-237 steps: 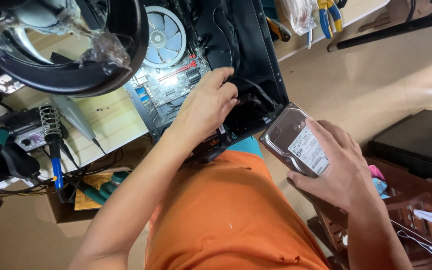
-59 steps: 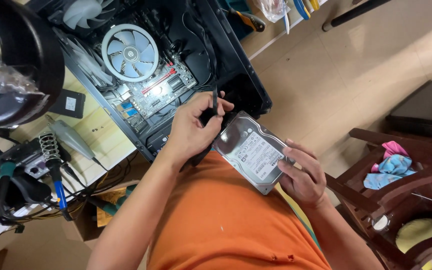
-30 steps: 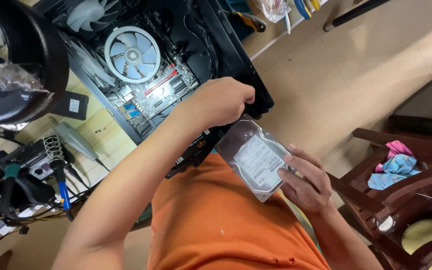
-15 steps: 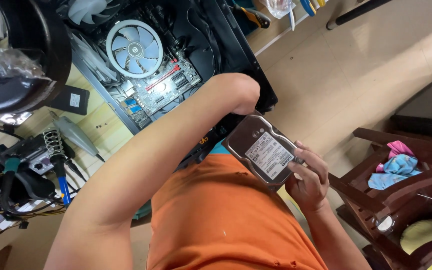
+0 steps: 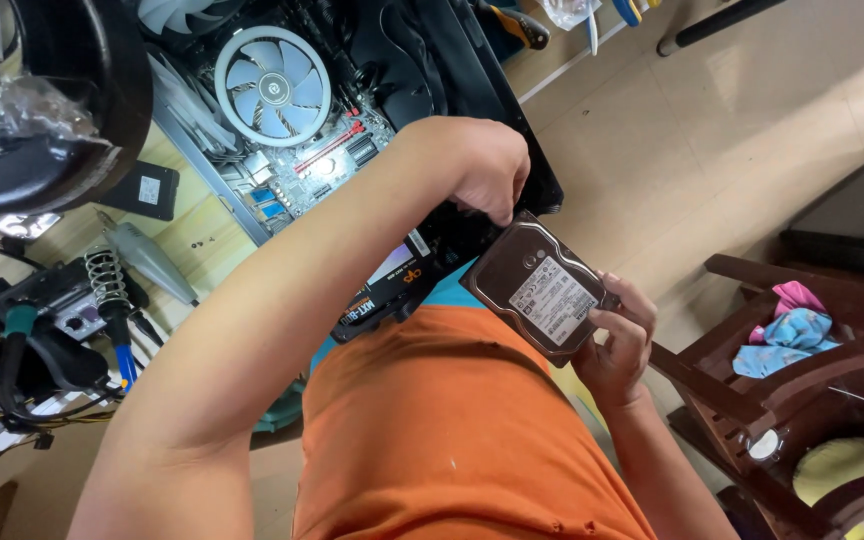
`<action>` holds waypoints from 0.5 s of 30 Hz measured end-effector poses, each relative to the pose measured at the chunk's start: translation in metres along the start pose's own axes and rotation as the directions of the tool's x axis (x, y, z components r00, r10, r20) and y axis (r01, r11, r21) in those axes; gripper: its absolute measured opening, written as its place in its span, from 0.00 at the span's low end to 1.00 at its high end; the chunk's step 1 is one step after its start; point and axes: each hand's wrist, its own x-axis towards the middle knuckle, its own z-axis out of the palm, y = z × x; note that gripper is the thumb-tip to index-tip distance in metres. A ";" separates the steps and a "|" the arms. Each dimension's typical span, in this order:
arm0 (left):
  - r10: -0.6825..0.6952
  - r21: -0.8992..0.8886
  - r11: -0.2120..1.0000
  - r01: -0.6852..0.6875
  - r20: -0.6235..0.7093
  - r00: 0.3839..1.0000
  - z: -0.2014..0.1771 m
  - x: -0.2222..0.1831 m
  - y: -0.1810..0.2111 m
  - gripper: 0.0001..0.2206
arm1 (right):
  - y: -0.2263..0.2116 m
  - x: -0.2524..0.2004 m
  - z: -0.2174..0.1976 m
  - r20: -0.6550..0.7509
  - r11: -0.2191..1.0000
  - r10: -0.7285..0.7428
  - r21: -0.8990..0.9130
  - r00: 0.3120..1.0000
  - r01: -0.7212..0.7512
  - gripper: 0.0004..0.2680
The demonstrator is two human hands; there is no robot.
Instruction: Installing a hard drive into a computer case by connecting SATA cables and sliding it into the drive bay
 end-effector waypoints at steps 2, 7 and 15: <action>0.036 0.061 0.998 -0.032 -0.059 0.998 0.011 0.004 -0.010 0.07 | -0.002 0.001 0.000 0.009 1.000 -0.002 0.004 1.000 0.002 0.10; 0.098 0.163 0.984 -0.070 -0.172 0.980 0.029 -0.022 -0.023 0.08 | 0.000 0.000 0.001 0.019 1.000 -0.003 -0.004 1.000 0.003 0.10; 0.251 0.139 0.968 -0.209 -0.518 0.818 0.041 -0.071 -0.038 0.03 | 0.001 0.002 0.001 0.036 0.999 0.024 0.031 0.999 -0.025 0.10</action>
